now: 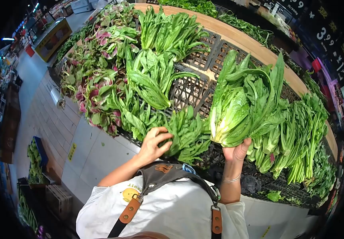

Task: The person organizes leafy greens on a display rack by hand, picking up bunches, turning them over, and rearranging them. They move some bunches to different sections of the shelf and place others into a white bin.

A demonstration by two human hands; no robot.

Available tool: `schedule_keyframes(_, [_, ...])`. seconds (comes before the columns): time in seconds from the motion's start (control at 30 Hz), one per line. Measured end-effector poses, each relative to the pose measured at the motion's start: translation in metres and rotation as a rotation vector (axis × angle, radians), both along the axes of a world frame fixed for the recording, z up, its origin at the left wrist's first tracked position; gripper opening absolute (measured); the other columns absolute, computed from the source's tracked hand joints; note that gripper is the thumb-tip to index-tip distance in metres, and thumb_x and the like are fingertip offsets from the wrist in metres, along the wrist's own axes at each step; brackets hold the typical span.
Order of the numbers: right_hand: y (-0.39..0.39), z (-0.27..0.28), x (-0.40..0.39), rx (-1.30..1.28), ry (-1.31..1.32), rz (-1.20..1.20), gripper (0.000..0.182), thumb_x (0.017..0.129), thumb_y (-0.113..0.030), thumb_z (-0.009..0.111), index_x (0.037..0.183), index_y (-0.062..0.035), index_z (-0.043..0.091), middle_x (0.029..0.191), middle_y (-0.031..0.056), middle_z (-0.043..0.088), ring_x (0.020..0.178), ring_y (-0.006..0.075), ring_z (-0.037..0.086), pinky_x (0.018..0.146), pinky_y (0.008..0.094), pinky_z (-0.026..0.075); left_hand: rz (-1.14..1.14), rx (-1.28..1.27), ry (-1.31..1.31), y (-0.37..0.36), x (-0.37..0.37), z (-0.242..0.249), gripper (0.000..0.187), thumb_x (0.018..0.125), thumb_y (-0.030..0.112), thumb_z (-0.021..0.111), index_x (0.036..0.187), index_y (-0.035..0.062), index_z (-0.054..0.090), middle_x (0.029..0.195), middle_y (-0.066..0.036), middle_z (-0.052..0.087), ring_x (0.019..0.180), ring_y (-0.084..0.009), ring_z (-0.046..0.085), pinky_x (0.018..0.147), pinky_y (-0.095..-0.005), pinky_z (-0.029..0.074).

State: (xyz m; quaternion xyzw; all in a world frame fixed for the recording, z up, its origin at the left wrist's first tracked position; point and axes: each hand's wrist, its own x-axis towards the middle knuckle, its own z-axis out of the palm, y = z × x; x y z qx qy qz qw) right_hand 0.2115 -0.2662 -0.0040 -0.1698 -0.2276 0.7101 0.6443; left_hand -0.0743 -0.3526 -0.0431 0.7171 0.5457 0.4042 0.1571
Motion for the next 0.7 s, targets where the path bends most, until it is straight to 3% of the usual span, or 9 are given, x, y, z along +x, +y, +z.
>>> schedule_keyframes(0.07, [0.007,-0.002,-0.010,0.030,0.015,0.028,0.079,0.064,-0.035,0.084,0.130,-0.0062,0.050,0.132,0.0058,0.053,0.121,0.0246,0.049,0.107,0.0438,0.036,0.027,0.259,-0.038,0.037,-0.019,0.018,0.027,0.075,0.010,0.071,0.100,0.0034,0.062,0.099,-0.012,0.060,0.094,-0.0284,0.056,0.083,-0.0375,0.045])
schedule_keyframes(0.1, [0.009,-0.004,-0.014,0.028,0.014,0.017,0.079,0.065,-0.035,0.084,0.130,-0.0062,0.050,0.132,0.0058,0.053,0.121,0.0247,0.049,0.107,0.0438,0.036,0.051,0.321,-0.027,0.063,-0.028,0.029,0.025,0.076,0.009,0.069,0.099,0.0048,0.061,0.099,-0.012,0.060,0.094,-0.0289,0.055,0.081,-0.0391,0.044])
schedule_keyframes(0.27, [0.006,-0.012,-0.020,0.057,-0.057,-0.040,0.080,0.069,-0.043,0.078,0.132,-0.0060,0.047,0.133,0.0076,0.051,0.122,0.0264,0.048,0.106,0.0447,0.038,0.163,0.510,0.336,0.216,-0.029,0.055,0.038,0.076,0.015,0.068,0.110,0.0049,0.056,0.108,-0.012,0.056,0.110,-0.0297,0.047,0.093,-0.0423,0.034])
schedule_keyframes(0.33, [-0.002,-0.015,-0.013,0.099,-0.122,-0.145,0.077,0.073,-0.043,0.073,0.135,-0.0072,0.044,0.135,0.0085,0.049,0.122,0.0274,0.047,0.106,0.0452,0.037,0.218,0.454,0.458,0.280,-0.032,0.044,0.031,0.075,0.016,0.066,0.102,0.0052,0.057,0.105,-0.010,0.056,0.104,-0.0286,0.048,0.088,-0.0412,0.036])
schedule_keyframes(0.43, [-0.030,-0.022,0.009,-0.115,-0.315,-0.461,0.075,0.073,-0.042,0.071,0.136,-0.0122,0.043,0.135,0.0052,0.049,0.120,0.0262,0.049,0.105,0.0466,0.038,0.446,0.168,0.763,0.342,-0.042,0.018,0.032,0.075,0.031,0.067,0.095,0.0064,0.063,0.096,-0.009,0.062,0.099,-0.0266,0.053,0.083,-0.0419,0.038])
schedule_keyframes(0.5, [-0.044,-0.054,0.052,0.230,0.034,-0.138,0.076,0.072,-0.042,0.072,0.136,-0.0120,0.043,0.136,0.0048,0.048,0.119,0.0268,0.050,0.105,0.0485,0.038,0.556,0.075,0.777,0.357,-0.044,0.022,0.038,0.074,0.041,0.069,0.093,0.0075,0.065,0.094,-0.008,0.062,0.094,-0.0253,0.055,0.082,-0.0426,0.037])
schedule_keyframes(0.53, [-0.054,-0.037,0.042,0.148,0.043,-0.229,0.078,0.070,-0.039,0.074,0.136,-0.0116,0.043,0.137,0.0066,0.047,0.122,0.0290,0.048,0.105,0.0506,0.037,0.553,0.008,0.789,0.352,-0.042,0.037,0.044,0.072,0.046,0.071,0.093,0.0073,0.066,0.095,-0.008,0.063,0.093,-0.0247,0.055,0.083,-0.0423,0.036])
schedule_keyframes(0.63, [-0.072,-0.014,0.034,0.093,-0.074,-0.276,0.094,0.061,-0.051,0.080,0.137,-0.0105,0.041,0.138,0.0070,0.046,0.126,0.0303,0.043,0.106,0.0509,0.035,0.578,0.003,0.835,0.363,-0.037,0.045,0.047,0.070,0.050,0.071,0.090,0.0078,0.068,0.095,-0.007,0.063,0.095,-0.0241,0.055,0.085,-0.0400,0.036])
schedule_keyframes(0.7, [-0.080,-0.018,0.034,0.065,-0.086,-0.329,0.096,0.062,-0.054,0.080,0.137,-0.0101,0.041,0.138,0.0071,0.045,0.125,0.0297,0.044,0.106,0.0506,0.035,0.556,-0.031,0.778,0.373,-0.030,0.040,0.039,0.072,0.044,0.070,0.089,0.0096,0.070,0.097,-0.008,0.063,0.095,-0.0246,0.056,0.085,-0.0393,0.035])
